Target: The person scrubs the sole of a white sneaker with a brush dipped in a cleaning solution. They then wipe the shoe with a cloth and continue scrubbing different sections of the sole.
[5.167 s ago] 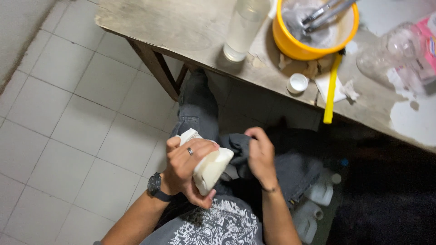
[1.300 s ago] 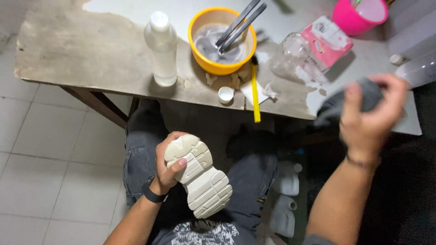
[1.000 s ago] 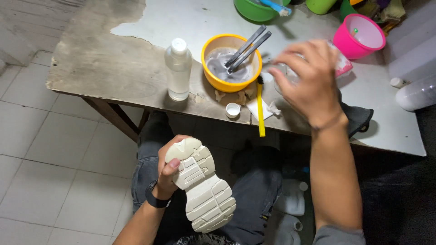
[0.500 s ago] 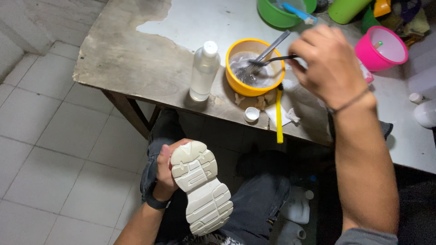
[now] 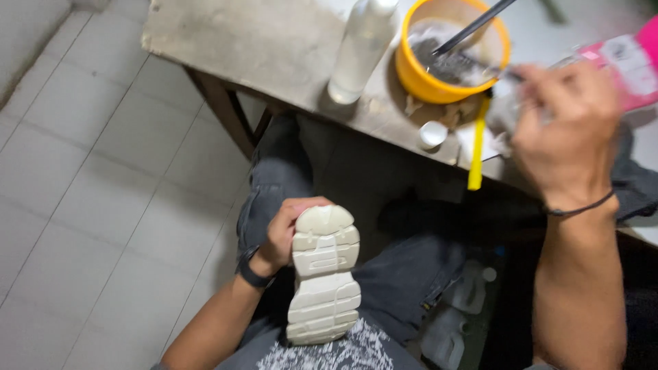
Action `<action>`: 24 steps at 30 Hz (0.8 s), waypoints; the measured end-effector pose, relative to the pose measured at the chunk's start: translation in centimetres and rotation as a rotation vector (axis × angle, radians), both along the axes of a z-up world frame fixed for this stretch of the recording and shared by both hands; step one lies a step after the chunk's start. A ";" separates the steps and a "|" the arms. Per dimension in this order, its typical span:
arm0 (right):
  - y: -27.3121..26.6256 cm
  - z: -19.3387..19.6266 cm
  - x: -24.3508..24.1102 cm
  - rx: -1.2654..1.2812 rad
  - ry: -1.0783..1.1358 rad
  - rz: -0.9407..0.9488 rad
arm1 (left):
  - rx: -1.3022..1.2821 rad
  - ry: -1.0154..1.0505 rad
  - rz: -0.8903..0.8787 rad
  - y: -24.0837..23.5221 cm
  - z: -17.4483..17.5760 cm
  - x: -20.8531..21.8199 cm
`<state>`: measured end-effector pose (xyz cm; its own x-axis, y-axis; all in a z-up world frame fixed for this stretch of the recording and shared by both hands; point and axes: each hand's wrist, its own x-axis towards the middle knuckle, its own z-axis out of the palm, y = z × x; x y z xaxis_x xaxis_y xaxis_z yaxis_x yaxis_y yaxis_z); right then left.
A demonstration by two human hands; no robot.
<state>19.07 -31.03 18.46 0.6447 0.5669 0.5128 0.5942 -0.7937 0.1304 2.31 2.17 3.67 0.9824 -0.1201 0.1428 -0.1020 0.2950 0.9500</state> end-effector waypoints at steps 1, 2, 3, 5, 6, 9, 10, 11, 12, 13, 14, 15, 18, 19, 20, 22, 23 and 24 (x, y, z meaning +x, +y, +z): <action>-0.1 -0.4 -0.1 0.052 -0.022 0.034 | 0.033 -0.033 -0.014 -0.1 -0.3 -0.3; -0.2 -0.8 -0.1 0.105 -0.043 0.067 | 0.066 -0.065 -0.029 -0.2 -0.6 -0.6; -0.3 -1.3 -0.2 0.107 -0.022 0.075 | 0.067 -0.044 -0.021 -0.1 -0.5 -0.7; -0.9 -2.1 -0.4 0.223 0.177 0.120 | 0.009 0.041 -0.102 -0.3 -0.3 -0.5; -1.4 -2.6 -2.5 0.225 0.195 0.113 | 0.009 0.060 -0.108 -0.3 -1.0 -0.9; 0.2 -2.4 -8.0 -0.973 -0.836 -0.529 | 0.000 0.045 -0.079 -0.3 -2.4 -0.9; 2.5 -1.4 -9.9 -0.389 -0.351 -0.195 | -0.014 0.037 -0.102 -0.3 -2.5 -0.9; 4.7 -0.5 -12.2 0.200 0.129 0.122 | -0.030 0.031 -0.136 -0.3 -2.6 -1.0; 5.9 -1.9 -13.2 0.197 0.145 0.120 | -0.035 0.047 -0.135 -0.3 -1.9 -1.1; 7.1 -3.2 -14.1 0.220 0.214 0.125 | 0.058 -0.065 -0.161 -0.3 -1.1 -0.9; 8.2 -4.5 -14.9 0.244 0.285 0.129 | 0.150 -0.176 -0.188 -0.2 -0.3 -0.6; 8.6 -5.9 -15.0 0.242 0.295 0.132 | 0.148 -0.166 -0.184 -0.4 -0.6 -0.8; 9.1 -9.8 -15.4 0.346 0.188 0.087 | 0.185 -0.176 -0.097 -1.6 -1.7 -1.3; 9.0 -10.9 -15.5 0.404 0.232 0.083 | 0.088 -0.135 -0.026 -2.3 -2.2 -1.3; 9.0 -12.0 -15.6 0.462 0.276 0.079 | -0.010 -0.095 0.046 -3.1 -2.7 -1.2; 9.2 -12.5 -15.3 0.498 0.254 0.042 | 0.149 -0.189 0.162 -3.6 -6.2 -1.8; 9.2 -12.7 -15.2 0.530 0.240 0.014 | 0.305 -0.275 0.290 -3.9 -8.0 -2.2; 9.4 -12.9 -15.0 0.529 0.239 0.011 | 0.303 -0.275 0.287 -4.3 -8.5 -2.2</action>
